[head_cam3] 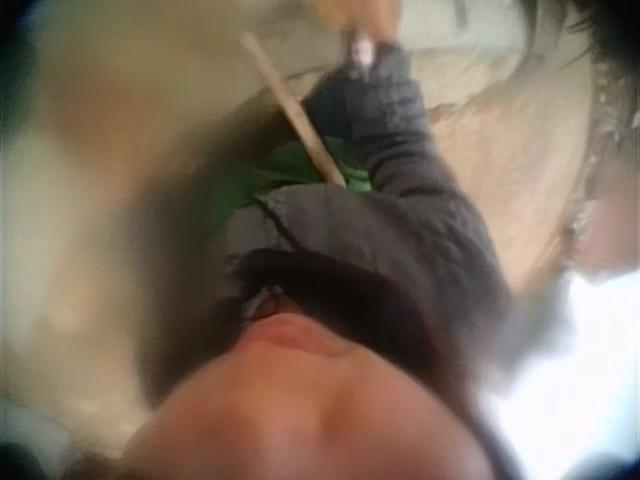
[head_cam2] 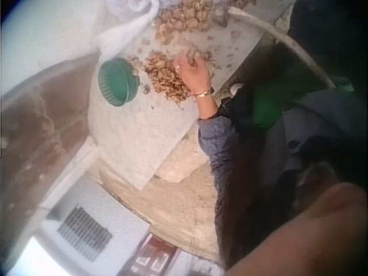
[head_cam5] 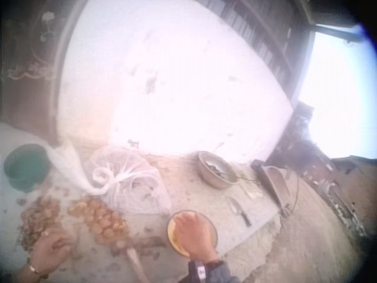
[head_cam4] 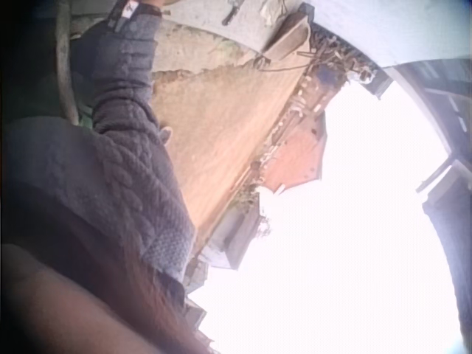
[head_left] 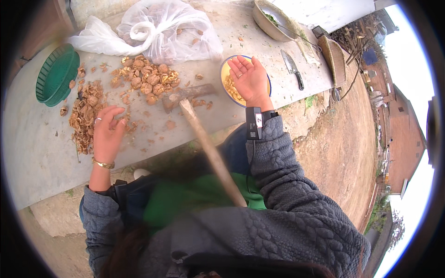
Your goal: The person cracks nut shells and removes the kernels by hand, placing the kernels into a yellow bowl. The shells and fragments are left on the table surface.
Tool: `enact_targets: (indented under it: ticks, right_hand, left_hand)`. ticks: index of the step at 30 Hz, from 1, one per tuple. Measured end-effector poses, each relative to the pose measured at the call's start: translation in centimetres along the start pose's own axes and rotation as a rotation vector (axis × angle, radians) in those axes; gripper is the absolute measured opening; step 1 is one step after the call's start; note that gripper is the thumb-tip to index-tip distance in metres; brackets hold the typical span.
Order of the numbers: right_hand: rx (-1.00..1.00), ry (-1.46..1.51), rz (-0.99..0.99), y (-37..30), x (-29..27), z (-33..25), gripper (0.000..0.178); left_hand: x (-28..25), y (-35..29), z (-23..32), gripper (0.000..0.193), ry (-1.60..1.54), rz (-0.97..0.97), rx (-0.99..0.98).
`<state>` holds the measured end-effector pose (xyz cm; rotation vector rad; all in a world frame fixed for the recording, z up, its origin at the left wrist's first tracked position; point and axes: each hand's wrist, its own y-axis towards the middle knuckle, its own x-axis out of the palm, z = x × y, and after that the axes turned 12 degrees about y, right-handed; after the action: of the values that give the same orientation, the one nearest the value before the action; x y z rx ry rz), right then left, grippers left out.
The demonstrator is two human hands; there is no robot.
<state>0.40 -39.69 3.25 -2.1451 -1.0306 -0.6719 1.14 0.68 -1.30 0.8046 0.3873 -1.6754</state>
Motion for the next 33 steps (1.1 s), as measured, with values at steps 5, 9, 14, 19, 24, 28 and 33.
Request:
enact_targets:
  ticks: [5, 9, 14, 19, 24, 28, 33]
  right_hand:
    - [0.203, 0.12, -0.169, -3.1, 4.1, 2.7, 0.045]
    - [-0.001, -0.783, -0.911, -5.9, 6.3, 10.5, 0.033]
    - [-0.839, -1.644, -0.99, -4.7, 5.8, 15.1, 0.04]
    - [-0.929, -1.763, -1.103, -3.2, 4.8, 17.1, 0.031]
    - [-0.979, -1.695, -1.096, -3.2, 5.8, 18.0, 0.025]
    - [-0.79, -1.444, -1.1, -5.6, 7.2, 17.8, 0.029]
    - [-0.489, -1.219, -1.11, -8.5, 7.7, 18.7, 0.035]
  left_hand:
    - [-0.8, 0.0, -0.8, 0.025, 0.035, 0.045, 0.032]
    - [-1.2, 0.7, -1.4, 0.024, 0.219, 0.134, 0.083]
    - [-0.9, 0.3, -0.7, 0.025, 0.304, 0.058, 0.026]
    - [-0.4, -0.2, -0.2, 0.024, 0.146, -0.051, -0.07]
    - [0.7, -0.5, -0.8, 0.021, 0.187, 0.107, 0.148]
    - [1.6, -0.3, -0.6, 0.029, -0.277, -0.034, -0.163]
    - [0.8, -0.5, -0.1, 0.036, -0.598, -0.221, -0.259]
